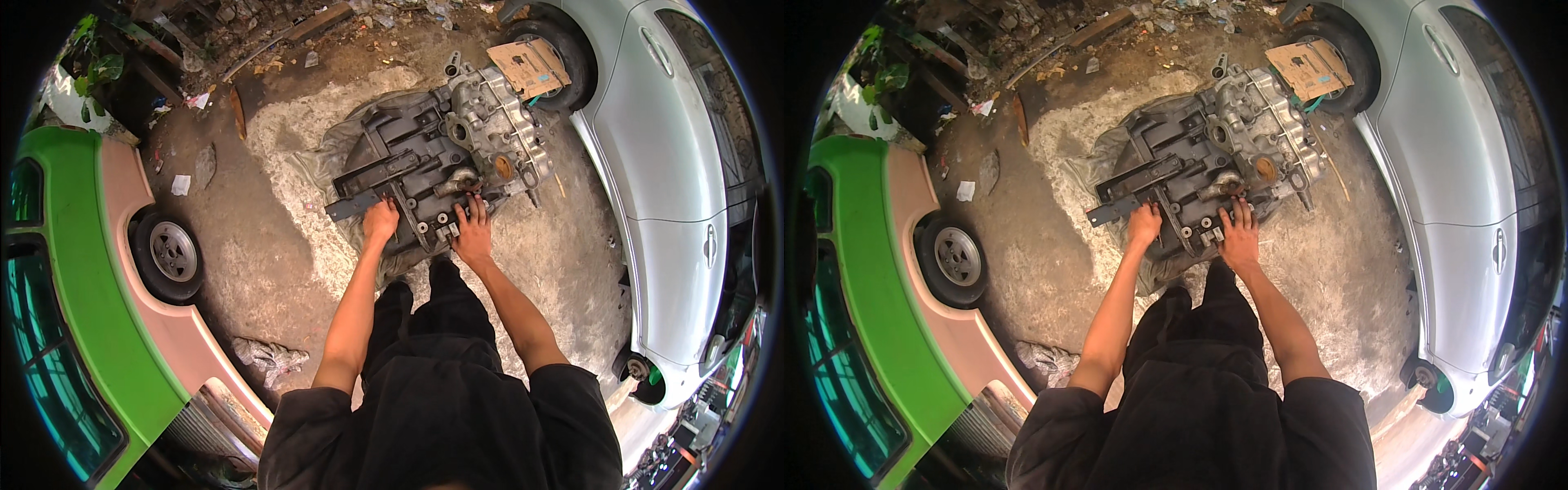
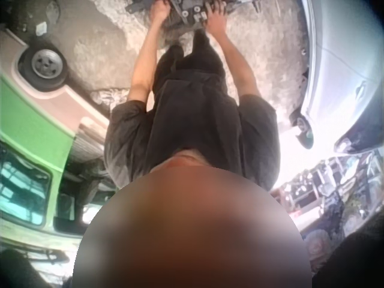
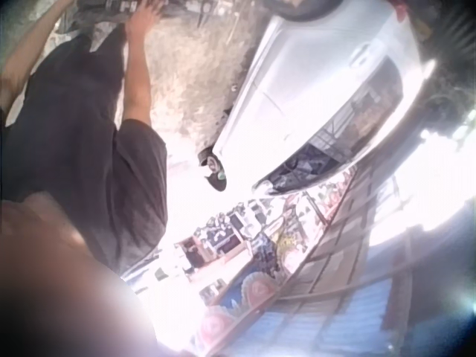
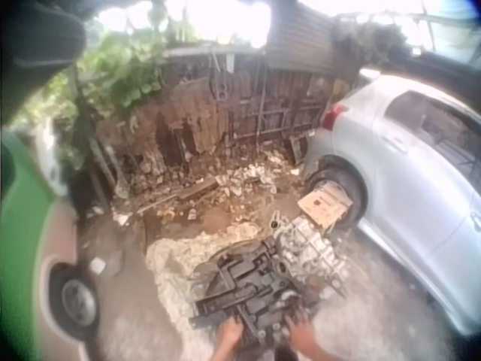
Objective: The person works on a car engine placed on the ground, using a wrench to tighten bolts on the engine block. The person repeatedly turns the wrench on several bolts while stabilizing the engine with the other hand.
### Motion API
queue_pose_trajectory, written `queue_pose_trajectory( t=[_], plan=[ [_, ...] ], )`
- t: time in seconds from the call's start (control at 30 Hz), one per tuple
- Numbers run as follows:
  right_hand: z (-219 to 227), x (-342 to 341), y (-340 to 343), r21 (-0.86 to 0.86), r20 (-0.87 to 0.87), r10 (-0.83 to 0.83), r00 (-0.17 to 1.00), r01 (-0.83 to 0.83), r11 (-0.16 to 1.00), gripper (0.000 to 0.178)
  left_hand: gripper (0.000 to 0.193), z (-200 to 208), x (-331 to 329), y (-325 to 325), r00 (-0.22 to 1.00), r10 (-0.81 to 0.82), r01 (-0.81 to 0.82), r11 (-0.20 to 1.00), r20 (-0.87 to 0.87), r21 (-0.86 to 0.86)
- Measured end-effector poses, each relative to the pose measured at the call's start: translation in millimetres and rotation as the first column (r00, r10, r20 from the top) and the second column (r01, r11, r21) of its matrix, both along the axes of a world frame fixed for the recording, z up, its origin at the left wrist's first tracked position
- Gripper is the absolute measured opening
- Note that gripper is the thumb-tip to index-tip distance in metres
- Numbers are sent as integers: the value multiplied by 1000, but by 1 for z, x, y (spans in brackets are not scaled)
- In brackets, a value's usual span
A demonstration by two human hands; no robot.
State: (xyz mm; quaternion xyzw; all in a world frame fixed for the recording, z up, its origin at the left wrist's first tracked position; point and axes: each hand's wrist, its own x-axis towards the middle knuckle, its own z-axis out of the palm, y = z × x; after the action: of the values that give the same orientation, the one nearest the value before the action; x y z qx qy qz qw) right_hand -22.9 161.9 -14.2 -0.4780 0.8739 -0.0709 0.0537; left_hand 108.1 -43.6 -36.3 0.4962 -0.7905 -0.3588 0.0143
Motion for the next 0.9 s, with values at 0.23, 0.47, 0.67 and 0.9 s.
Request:
queue_pose_trajectory(
  t=[0.23,0.47,0.67,0.9],
  plan=[
    [-1,-1,-1,19,-2,3,1000,-3,1000,89,25,34,26,9,956,149,-163,986,-254,-33],
    [-5,-1,0,-64,2,10,1000,-9,998,88,10,50,68,54,791,340,-256,939,-509,229],
    [-3,-2,-1,-35,-12,21,1000,-21,999,85,16,6,95,74,946,117,-33,962,-301,271],
    [0,0,-1,-32,-22,17,1000,-17,999,87,64,-8,80,95,932,110,16,939,-345,343]
  ],
)
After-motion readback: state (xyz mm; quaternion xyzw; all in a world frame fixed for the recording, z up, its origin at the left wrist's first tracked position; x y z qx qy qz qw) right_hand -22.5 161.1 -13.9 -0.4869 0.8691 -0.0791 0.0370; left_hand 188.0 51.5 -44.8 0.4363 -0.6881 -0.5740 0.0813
